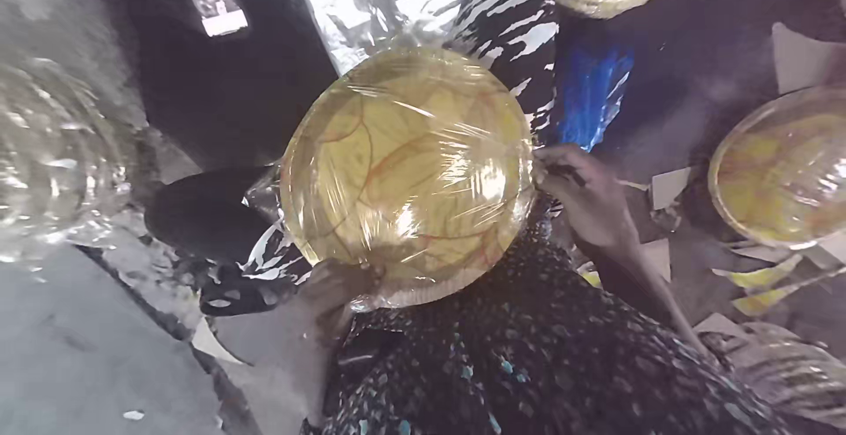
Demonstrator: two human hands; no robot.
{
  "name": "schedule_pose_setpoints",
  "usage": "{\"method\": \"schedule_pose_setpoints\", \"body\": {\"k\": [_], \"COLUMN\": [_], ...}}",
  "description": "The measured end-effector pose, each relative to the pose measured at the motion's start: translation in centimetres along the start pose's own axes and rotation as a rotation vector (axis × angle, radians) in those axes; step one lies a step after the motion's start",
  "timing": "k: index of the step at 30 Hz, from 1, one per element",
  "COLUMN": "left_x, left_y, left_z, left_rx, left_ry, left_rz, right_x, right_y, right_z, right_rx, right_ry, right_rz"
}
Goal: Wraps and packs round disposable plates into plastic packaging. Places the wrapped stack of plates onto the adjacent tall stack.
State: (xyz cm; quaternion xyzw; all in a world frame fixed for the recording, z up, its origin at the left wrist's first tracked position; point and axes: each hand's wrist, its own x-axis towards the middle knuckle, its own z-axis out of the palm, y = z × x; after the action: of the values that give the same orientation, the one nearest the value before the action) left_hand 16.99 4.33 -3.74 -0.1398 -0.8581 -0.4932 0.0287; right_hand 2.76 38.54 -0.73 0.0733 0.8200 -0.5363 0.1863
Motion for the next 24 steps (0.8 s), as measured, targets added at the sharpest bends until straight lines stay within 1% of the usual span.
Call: {"method": "schedule_pose_setpoints", "body": {"k": [4,6,8,11,14,16,18,20,22,24], "left_x": [0.6,0.8,0.9,0.9,1.1,1.0,0.9,0.9,1.0,1.2], "left_y": [0.3,0.4,0.5,0.6,0.7,0.5,0.2,0.2,0.3,0.3], "left_z": [0.5,0.5,0.5,0.7,0.9,0.8,0.6,0.8,0.8,1.1], "left_rx": [0.052,0.058,0.069,0.076,0.064,0.048,0.051,0.062,0.056,0.051], "left_ry": [0.041,0.034,0.041,0.048,0.063,0.045,0.023,0.039,0.042,0.049], "left_rz": [0.014,0.018,0.025,0.021,0.025,0.036,0.030,0.023,0.021,0.024], "right_x": [-0.2,-0.4,-0.4,-0.2,0.1,0.2,0.3,0.4,0.9,1.5], "right_y": [0.2,0.5,0.9,1.4,1.1,0.9,0.8,1.2,1.9,2.6], "right_z": [1.0,1.3,1.0,0.7,1.2,1.5,1.4,0.8,0.0,-0.5], "right_rx": [0.018,-0.006,-0.033,0.008,0.093,0.096,0.040,0.002,0.044,0.099], "right_ry": [0.080,0.136,0.124,0.102,0.150,0.164,0.143,0.082,0.037,0.032], "right_rz": [-0.003,-0.020,-0.039,-0.092,-0.079,-0.086,-0.091,-0.151,-0.237,-0.273]}}
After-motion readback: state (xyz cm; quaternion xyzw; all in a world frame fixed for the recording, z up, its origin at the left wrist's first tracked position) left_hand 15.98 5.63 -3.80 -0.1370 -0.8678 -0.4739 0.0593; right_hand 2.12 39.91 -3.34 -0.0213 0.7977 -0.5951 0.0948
